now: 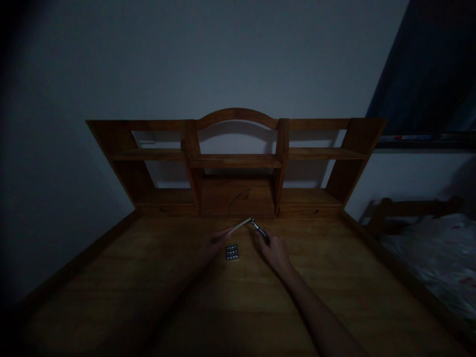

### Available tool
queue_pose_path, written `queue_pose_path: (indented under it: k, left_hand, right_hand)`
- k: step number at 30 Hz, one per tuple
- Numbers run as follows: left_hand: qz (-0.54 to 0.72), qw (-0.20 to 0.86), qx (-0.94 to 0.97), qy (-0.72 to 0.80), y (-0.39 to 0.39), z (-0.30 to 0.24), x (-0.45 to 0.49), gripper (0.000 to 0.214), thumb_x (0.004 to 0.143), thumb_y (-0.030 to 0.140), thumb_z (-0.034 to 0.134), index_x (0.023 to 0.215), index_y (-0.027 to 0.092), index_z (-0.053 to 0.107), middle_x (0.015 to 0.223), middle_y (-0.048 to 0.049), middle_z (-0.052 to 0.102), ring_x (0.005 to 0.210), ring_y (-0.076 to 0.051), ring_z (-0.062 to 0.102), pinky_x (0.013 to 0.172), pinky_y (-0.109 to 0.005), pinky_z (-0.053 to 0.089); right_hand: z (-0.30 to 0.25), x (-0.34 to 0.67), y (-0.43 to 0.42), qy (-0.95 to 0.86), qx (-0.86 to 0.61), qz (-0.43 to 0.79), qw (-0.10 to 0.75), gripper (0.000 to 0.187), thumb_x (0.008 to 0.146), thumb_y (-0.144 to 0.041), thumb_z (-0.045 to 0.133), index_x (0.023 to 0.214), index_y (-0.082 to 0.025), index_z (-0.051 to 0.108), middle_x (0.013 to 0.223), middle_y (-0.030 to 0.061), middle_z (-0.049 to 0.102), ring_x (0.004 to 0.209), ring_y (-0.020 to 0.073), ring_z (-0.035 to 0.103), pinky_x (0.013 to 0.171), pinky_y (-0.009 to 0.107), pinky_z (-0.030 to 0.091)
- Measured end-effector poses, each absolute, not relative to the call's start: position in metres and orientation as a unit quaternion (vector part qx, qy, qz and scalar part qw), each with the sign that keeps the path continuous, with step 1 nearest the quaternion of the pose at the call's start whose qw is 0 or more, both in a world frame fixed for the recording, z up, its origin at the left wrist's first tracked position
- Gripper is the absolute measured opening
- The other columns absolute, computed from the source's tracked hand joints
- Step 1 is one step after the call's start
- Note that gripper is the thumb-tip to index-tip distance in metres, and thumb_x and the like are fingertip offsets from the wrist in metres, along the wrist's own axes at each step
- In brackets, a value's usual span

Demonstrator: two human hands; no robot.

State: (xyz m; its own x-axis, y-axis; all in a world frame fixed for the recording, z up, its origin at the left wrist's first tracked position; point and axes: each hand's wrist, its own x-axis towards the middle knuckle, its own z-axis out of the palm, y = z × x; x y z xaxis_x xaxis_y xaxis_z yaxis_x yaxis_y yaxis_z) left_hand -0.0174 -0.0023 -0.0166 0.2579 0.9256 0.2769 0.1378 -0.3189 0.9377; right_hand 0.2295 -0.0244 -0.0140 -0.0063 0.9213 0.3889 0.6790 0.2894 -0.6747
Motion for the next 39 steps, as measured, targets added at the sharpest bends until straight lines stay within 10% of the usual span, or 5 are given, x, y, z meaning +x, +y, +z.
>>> queue_pose_path:
  k: [21,29,39]
  left_hand:
    - [0.497,0.369,0.682,0.390,-0.014,-0.001,-0.013,0.038,0.087,0.038,0.057,0.122,0.024,0.062,0.125,-0.0040,0.058,0.115,-0.021,0.055,0.102,-0.035,0.042]
    - [0.519,0.348,0.679,0.385,-0.015,-0.002,-0.012,0.036,0.087,0.035,0.057,0.121,0.024,0.063,0.124,-0.0037,0.059,0.114,-0.019,0.056,0.100,-0.035,0.043]
    - [0.471,0.340,0.726,0.369,-0.022,0.008,-0.009,0.041,0.092,0.036,0.048,0.130,0.023,0.056,0.130,-0.0052,0.054,0.119,-0.019,0.051,0.104,-0.033,0.037]
  right_hand:
    - [-0.016,0.227,-0.024,-0.665,-0.525,0.238,0.475,0.038,0.095,-0.051,0.046,0.104,-0.019,0.064,0.091,0.0046,0.064,0.084,0.0224,0.059,0.073,0.030,0.041]
    - [-0.018,0.227,-0.009,-0.370,-0.322,0.699,0.521,0.055,0.074,-0.058,0.069,0.062,-0.018,0.032,0.049,-0.0068,0.018,0.039,0.0068,0.009,0.036,0.022,0.006]
    - [-0.020,0.225,-0.010,-0.389,-0.308,0.726,0.477,0.047,0.081,-0.053,0.063,0.068,-0.018,0.034,0.050,-0.0069,0.020,0.040,0.0067,0.011,0.036,0.022,0.006]
